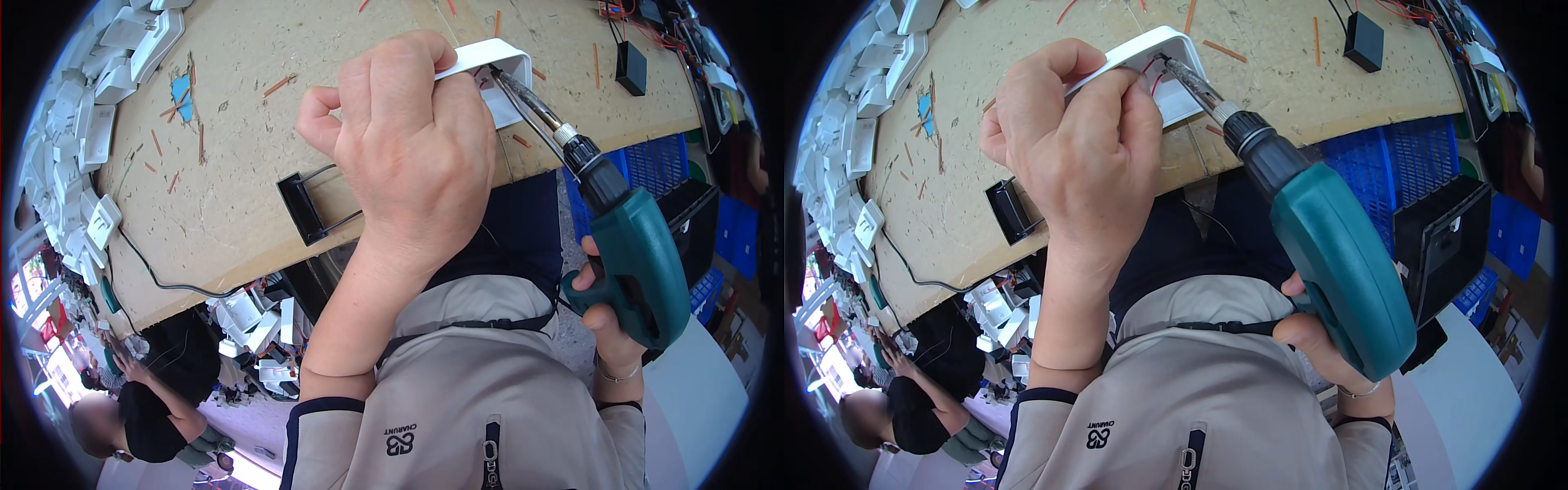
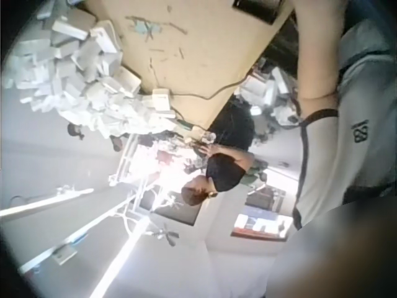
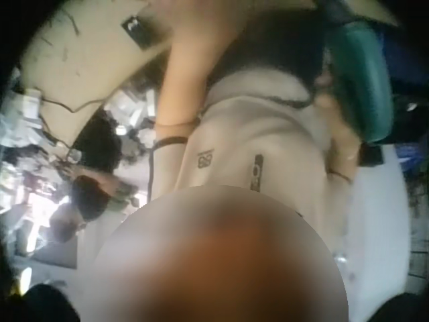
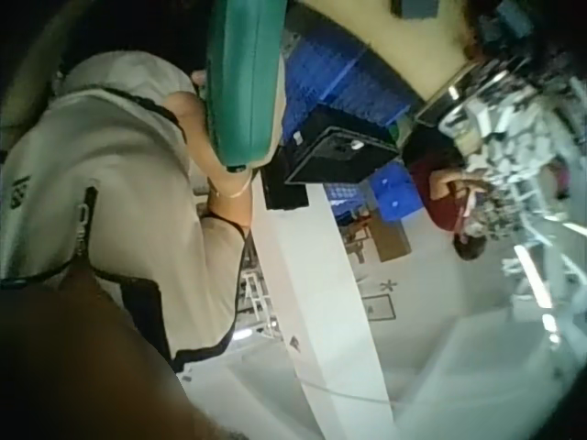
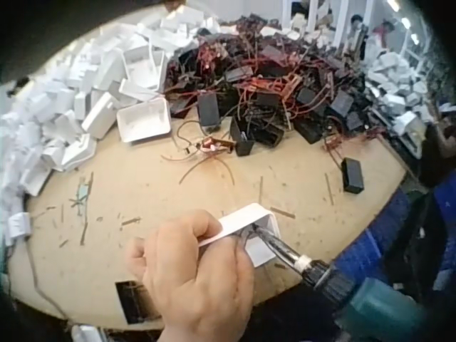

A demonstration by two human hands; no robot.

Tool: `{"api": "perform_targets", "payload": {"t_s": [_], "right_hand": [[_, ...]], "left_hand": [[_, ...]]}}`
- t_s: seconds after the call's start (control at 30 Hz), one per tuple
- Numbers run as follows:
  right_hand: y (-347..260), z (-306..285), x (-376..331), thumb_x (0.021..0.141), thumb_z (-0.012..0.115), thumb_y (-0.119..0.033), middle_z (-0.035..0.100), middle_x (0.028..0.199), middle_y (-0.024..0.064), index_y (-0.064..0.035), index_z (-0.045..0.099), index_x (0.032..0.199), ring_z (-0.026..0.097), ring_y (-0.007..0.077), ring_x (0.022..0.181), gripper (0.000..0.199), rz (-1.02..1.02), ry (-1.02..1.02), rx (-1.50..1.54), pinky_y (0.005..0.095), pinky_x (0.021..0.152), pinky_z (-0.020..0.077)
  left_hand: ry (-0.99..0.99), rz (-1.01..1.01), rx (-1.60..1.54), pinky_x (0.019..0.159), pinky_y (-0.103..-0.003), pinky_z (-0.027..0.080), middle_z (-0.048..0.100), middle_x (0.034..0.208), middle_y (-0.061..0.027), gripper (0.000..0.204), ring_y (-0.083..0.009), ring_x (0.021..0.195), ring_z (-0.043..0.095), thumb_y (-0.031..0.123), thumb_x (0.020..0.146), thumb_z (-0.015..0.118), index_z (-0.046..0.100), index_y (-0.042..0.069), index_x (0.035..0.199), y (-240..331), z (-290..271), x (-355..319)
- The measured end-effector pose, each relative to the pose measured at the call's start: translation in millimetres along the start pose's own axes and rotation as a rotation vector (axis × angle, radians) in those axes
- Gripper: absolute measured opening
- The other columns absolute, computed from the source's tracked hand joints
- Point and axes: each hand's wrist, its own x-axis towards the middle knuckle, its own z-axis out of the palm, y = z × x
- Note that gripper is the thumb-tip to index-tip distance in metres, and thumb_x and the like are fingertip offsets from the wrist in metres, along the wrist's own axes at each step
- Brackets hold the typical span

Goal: Soldering electrical wires into small white plastic boxes at a production workstation.

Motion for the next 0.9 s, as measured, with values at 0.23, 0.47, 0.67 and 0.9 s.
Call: {"api": "perform_targets", "payload": {"t_s": [0.23,0.47,0.67,0.9], "right_hand": [[2,-4,-6,0.063,0.075,-0.046,0.059,0.11,0.0141,0.003,0.047,0.12,0.057,0.014,0.076,0.081,0.022,-0.009,0.007,0.0267,0.067,0.0461],[6,-4,-8,0.062,0.072,-0.052,0.06,0.104,0.0118,0.0047,0.049,0.116,0.057,0.0125,0.073,0.081,-0.074,0.027,-0.01,0.0252,0.065,0.046],[-2,1,-6,0.062,0.072,-0.054,0.06,0.096,0.0093,0.0064,0.052,0.109,0.058,0.0121,0.068,0.079,-0.049,0.073,0.071,0.0238,0.059,0.0469],[-1,1,-4,0.062,0.072,-0.053,0.06,0.093,0.0103,0.0067,0.052,0.107,0.059,0.0129,0.067,0.077,-0.065,0.099,0.114,0.0226,0.059,0.0486]], "left_hand": [[-0.02,-0.024,-0.007,0.075,-0.032,0.026,0.056,0.087,-0.0003,0.005,-0.0139,0.078,0.05,0.009,0.064,0.066,0.065,0.007,0.069,0,-1,0],[-0.08,-0.082,-0.001,0.078,-0.033,0.026,0.056,0.088,-0.0002,0.006,-0.0147,0.08,0.051,0.011,0.068,0.065,0.067,0.007,0.072,0,-5,4],[-0.086,-0.089,0.01,0.078,-0.033,0.027,0.056,0.089,-0.0002,0.006,-0.0147,0.079,0.051,0.011,0.069,0.065,0.068,0.007,0.072,1,-5,4],[-0.085,-0.091,-0.002,0.078,-0.033,0.027,0.056,0.089,-0.0001,0.006,-0.0143,0.08,0.051,0.011,0.07,0.065,0.068,0.006,0.072,1,-6,4]]}}
